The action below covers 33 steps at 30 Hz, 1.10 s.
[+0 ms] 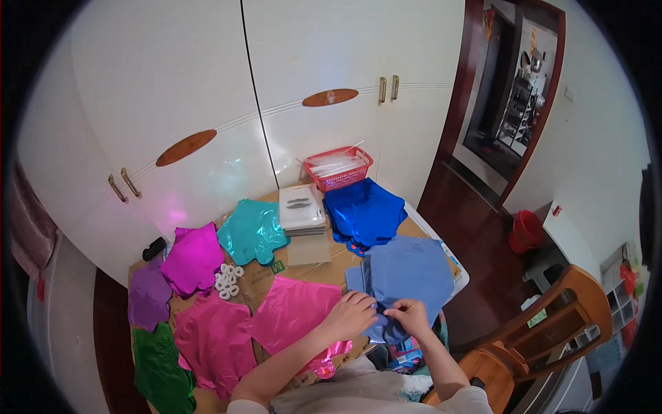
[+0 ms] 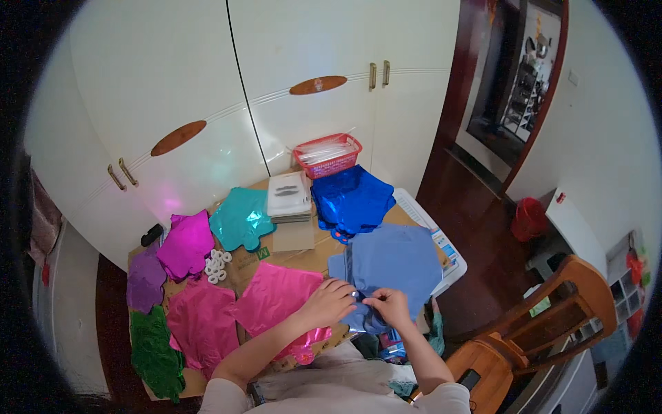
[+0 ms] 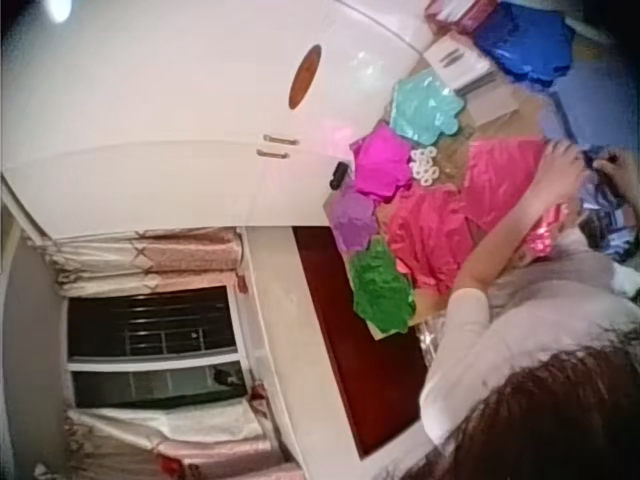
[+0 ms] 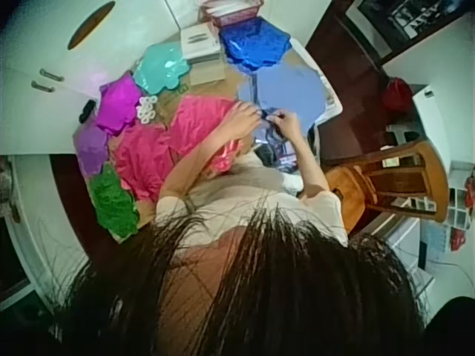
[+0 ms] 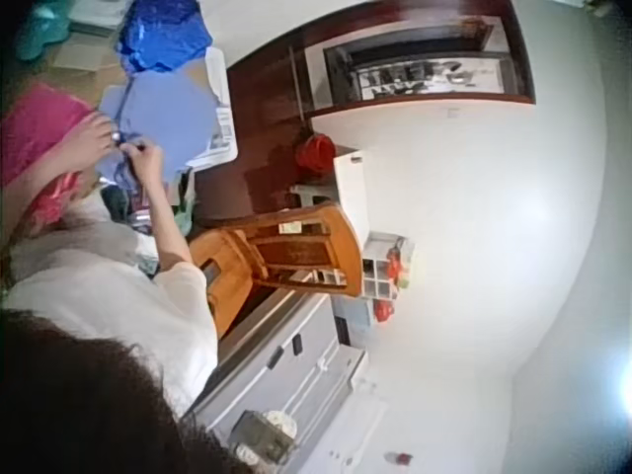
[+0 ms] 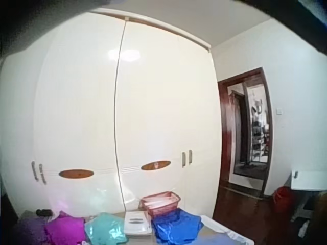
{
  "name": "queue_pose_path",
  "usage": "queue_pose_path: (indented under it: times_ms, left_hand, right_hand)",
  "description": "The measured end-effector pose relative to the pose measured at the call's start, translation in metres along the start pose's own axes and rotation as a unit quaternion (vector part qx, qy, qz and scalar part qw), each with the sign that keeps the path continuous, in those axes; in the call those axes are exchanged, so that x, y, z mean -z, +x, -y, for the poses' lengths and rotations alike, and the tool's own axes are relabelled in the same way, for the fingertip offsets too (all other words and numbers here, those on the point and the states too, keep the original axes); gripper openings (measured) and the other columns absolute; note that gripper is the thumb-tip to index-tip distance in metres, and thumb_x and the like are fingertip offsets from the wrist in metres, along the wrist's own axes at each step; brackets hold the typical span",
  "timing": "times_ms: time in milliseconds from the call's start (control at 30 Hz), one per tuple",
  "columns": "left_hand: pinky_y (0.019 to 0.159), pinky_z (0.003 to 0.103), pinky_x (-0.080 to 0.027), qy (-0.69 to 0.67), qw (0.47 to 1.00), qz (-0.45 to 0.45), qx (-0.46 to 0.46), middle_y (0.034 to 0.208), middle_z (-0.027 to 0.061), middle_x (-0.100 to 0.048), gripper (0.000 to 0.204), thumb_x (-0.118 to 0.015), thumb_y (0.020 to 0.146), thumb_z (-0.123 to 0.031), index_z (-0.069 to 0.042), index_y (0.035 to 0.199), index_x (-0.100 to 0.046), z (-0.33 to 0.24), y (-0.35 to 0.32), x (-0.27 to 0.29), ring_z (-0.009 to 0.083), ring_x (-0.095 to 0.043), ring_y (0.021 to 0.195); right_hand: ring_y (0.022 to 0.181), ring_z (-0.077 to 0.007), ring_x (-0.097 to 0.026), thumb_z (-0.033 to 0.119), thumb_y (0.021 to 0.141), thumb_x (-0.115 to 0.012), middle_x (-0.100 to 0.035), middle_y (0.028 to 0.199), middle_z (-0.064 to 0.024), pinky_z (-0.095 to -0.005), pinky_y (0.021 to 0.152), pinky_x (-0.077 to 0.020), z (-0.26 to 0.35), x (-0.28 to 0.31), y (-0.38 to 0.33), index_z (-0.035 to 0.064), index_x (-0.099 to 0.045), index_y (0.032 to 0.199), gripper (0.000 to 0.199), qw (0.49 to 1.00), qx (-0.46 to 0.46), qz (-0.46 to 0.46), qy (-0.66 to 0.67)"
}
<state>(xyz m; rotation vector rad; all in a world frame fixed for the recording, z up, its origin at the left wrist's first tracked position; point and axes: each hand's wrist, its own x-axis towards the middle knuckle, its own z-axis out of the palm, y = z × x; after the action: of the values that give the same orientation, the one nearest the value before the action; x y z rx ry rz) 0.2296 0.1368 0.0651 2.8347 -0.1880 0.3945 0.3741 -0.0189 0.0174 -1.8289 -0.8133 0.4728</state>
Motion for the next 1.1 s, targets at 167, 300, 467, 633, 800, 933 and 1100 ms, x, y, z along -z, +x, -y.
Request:
queue_pose_path:
  times_ms: [167,300,467,633,800,933,1100]
  left_hand:
    - [0.095,0.041,-0.037,0.067,0.996,-0.020,-0.048,0.125,0.0151,-0.049,0.021,-0.059,0.081,-0.024,-0.007,0.094,-0.060,0.014,0.008,-0.021,0.0283,-0.045,0.117]
    - [0.089,0.041,-0.038,0.094,0.995,0.004,-0.012,0.126,0.0203,-0.047,0.029,-0.060,0.080,-0.024,-0.013,0.107,-0.059,0.009,0.011,-0.017,0.0299,-0.045,0.118]
    - [0.086,0.041,-0.038,0.086,0.995,-0.041,-0.009,0.128,0.0207,-0.046,0.039,-0.060,0.081,-0.027,-0.024,0.120,-0.055,0.004,0.014,-0.028,0.0296,-0.044,0.119]
    - [0.086,0.043,-0.038,0.094,0.995,-0.042,0.010,0.130,0.0210,-0.044,0.040,-0.058,0.082,-0.028,-0.025,0.121,-0.055,0.003,0.009,-0.028,0.0307,-0.044,0.119]
    - [0.086,0.045,-0.038,0.071,0.997,-0.031,0.015,0.130,0.0216,-0.043,0.039,-0.057,0.083,-0.030,-0.022,0.121,-0.054,0.000,0.012,-0.027,0.0310,-0.044,0.118]
    - [0.089,0.045,-0.036,0.032,0.999,0.010,0.040,0.131,0.0190,-0.042,0.044,-0.060,0.081,-0.035,-0.019,0.122,-0.053,0.006,0.012,-0.026,0.0299,-0.041,0.121]
    - [0.091,0.045,-0.035,-0.016,0.997,-0.009,0.072,0.130,0.0162,-0.044,0.043,-0.059,0.082,-0.034,-0.012,0.119,-0.054,0.031,0.003,0.001,0.0296,-0.043,0.119]
  right_hand:
    - [0.062,-0.0068,-0.052,0.008,0.079,-0.068,-0.059,0.072,0.0032,-0.0220,0.056,-0.0414,-0.008,0.035,0.020,0.0074,-0.060,0.079,0.008,0.961,-0.101,-0.014,0.255]
    - [0.067,-0.0081,-0.055,0.005,0.081,-0.063,-0.060,0.077,0.0014,-0.0235,0.061,-0.0445,-0.018,0.094,0.065,0.0081,-0.060,0.082,0.004,0.951,-0.153,-0.040,0.265]
    - [0.075,-0.0177,-0.054,0.003,0.072,-0.065,-0.057,0.085,-0.0067,-0.0315,0.072,-0.0453,-0.061,0.230,0.156,0.0036,-0.053,0.096,0.027,0.935,-0.033,-0.351,-0.027]
    - [0.087,-0.0329,-0.059,0.000,0.081,-0.050,-0.060,0.090,-0.0162,-0.0379,0.079,-0.0452,0.030,0.253,0.214,0.0039,-0.056,0.100,0.020,0.837,0.164,-0.485,-0.194]
    - [0.087,-0.0341,-0.059,0.001,0.077,-0.048,-0.059,0.094,-0.0150,-0.0425,0.075,-0.0473,0.086,0.129,0.248,0.0069,-0.063,0.090,0.021,0.836,0.319,-0.227,-0.384]
    - [0.086,-0.0308,-0.060,0.013,0.077,-0.054,-0.060,0.093,-0.0132,-0.0397,0.075,-0.0494,0.092,0.006,0.237,0.0049,-0.065,0.090,0.019,0.819,0.333,0.031,-0.467]
    - [0.084,-0.0287,-0.061,0.025,0.076,-0.062,-0.062,0.090,-0.0100,-0.0385,0.074,-0.0495,0.048,-0.081,0.237,0.0059,-0.068,0.082,0.021,0.809,0.376,0.056,-0.448]
